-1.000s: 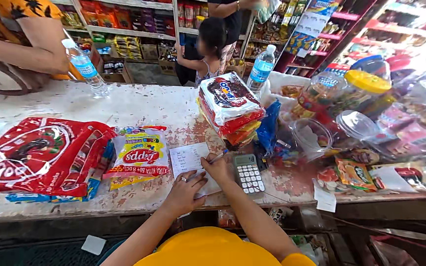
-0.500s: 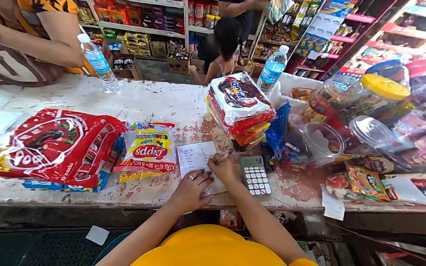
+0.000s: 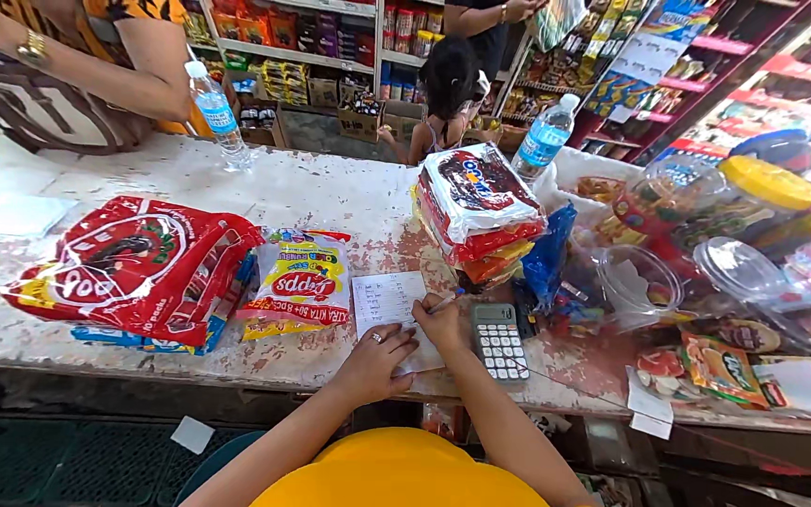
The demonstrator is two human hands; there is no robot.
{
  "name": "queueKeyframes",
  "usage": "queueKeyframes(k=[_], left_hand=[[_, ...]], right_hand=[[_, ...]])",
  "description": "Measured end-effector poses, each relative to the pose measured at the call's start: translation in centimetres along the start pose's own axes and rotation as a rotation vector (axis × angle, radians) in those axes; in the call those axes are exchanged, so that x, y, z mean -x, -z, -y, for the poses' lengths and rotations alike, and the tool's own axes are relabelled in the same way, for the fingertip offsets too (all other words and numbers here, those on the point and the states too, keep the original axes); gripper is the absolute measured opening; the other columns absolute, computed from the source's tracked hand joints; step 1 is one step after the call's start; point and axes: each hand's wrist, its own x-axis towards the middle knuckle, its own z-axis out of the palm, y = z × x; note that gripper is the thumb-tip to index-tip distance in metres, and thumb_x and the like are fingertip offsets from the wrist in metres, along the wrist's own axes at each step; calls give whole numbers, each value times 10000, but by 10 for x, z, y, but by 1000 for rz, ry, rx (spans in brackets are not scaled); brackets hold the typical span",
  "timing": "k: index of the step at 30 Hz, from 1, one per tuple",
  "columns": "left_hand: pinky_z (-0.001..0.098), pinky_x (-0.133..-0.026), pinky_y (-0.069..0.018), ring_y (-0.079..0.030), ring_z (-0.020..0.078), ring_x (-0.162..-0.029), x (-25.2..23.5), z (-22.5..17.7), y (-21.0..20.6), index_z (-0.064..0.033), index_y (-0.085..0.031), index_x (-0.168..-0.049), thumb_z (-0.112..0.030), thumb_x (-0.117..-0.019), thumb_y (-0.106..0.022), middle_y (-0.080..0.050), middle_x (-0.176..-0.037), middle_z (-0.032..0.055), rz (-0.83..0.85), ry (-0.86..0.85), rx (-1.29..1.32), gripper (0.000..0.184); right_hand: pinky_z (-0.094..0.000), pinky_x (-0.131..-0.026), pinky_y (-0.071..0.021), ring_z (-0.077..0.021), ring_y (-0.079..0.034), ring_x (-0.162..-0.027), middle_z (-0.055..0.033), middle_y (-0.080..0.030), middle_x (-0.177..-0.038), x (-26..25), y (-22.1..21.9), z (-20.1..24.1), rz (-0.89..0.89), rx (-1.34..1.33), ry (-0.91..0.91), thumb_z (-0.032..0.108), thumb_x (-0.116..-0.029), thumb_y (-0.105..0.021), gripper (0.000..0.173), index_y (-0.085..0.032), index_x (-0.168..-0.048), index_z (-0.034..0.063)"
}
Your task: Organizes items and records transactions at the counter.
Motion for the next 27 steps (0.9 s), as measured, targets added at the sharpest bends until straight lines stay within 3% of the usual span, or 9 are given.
queueKeyframes(k=[4, 9, 11, 13, 15, 17, 20, 23, 27], left_hand=[[555, -1114, -414, -530, 338, -1374, -1, -1, 2, -157, -683, -1303, -509, -959, -547, -630, -1425, 63, 12, 25, -8, 510], [719, -1183, -178, -292, 447, -1517, -9, -7, 10, -89, -516, -1495, -660, -964, -451, -410, -1601, 198, 128, 265, 69, 782], [693, -1209, -143, -221, 471, -1536, -18, -7, 17, -69, -455, -1537, -670, -981, -414, -332, -1632, 237, 169, 367, 99, 820], [701, -1210, -124, -183, 481, -1544, -29, -6, 24, -74, -428, -1556, -674, -993, -391, -298, -1647, 239, 225, 442, 70, 824], [741, -1191, -35, -102, 469, -1563, -42, -1, 26, -108, -374, -1592, -704, -987, -382, -231, -1682, 208, 311, 497, 20, 849], [774, -1163, 23, -38, 451, -1574, -50, 1, 23, -166, -286, -1632, -751, -965, -364, -152, -1712, 169, 407, 508, -49, 891], [784, -1154, 15, -16, 455, -1574, -53, 1, 20, -177, -210, -1652, -797, -931, -370, -100, -1722, 161, 464, 478, -110, 965], [759, -1172, 11, -6, 444, -1577, -49, 5, 20, -185, -200, -1654, -819, -909, -378, -85, -1725, 154, 474, 461, -105, 994], [746, -1181, -22, -79, 433, -1576, -42, 8, 16, -188, -272, -1637, -834, -904, -348, -166, -1715, 134, 389, 424, -123, 980]], right_hand=[[-207, -544, -369, 7, -432, -535, 62, -466, -552, 2, -1, 0, -1, 21, 37, 94, -885, -640, 281, -541, -623, 75], [-209, -581, -453, -9, -516, -575, 25, -560, -615, 10, 7, -2, -183, -132, 113, 91, -929, -636, 238, -614, -704, 17], [-242, -669, -534, -46, -607, -688, -38, -660, -790, 16, 32, 6, -227, -229, 117, 106, -980, -631, 165, -665, -970, -56], [-289, -754, -563, -94, -656, -809, -99, -705, -989, 29, 68, 11, -211, -134, 59, 154, -1033, -576, 313, -594, -1257, -64], [-364, -809, -569, -179, -691, -864, -162, -727, -1060, 38, 101, 3, -229, 25, 4, 158, -1061, -512, 376, -554, -1356, -71], [-420, -885, -566, -243, -725, -944, -162, -751, -1057, 47, 122, -4, -189, 209, -76, 149, -1080, -476, 341, -580, -1325, -65], [-540, -1020, -504, -389, -670, -1153, -209, -724, -1176, 53, 124, -1, -16, 424, -138, 154, -1072, -486, 320, -672, -1241, -45], [-537, -1004, -510, -405, -655, -1177, -195, -718, -1189, 57, 112, 6, 77, 575, -137, 210, -1080, -463, 331, -686, -1236, 22], [-570, -913, -542, -433, -690, -1066, -210, -736, -1086, 62, 107, 1, -115, 488, -30, 144, -1051, -496, 282, -713, -1129, -17]])
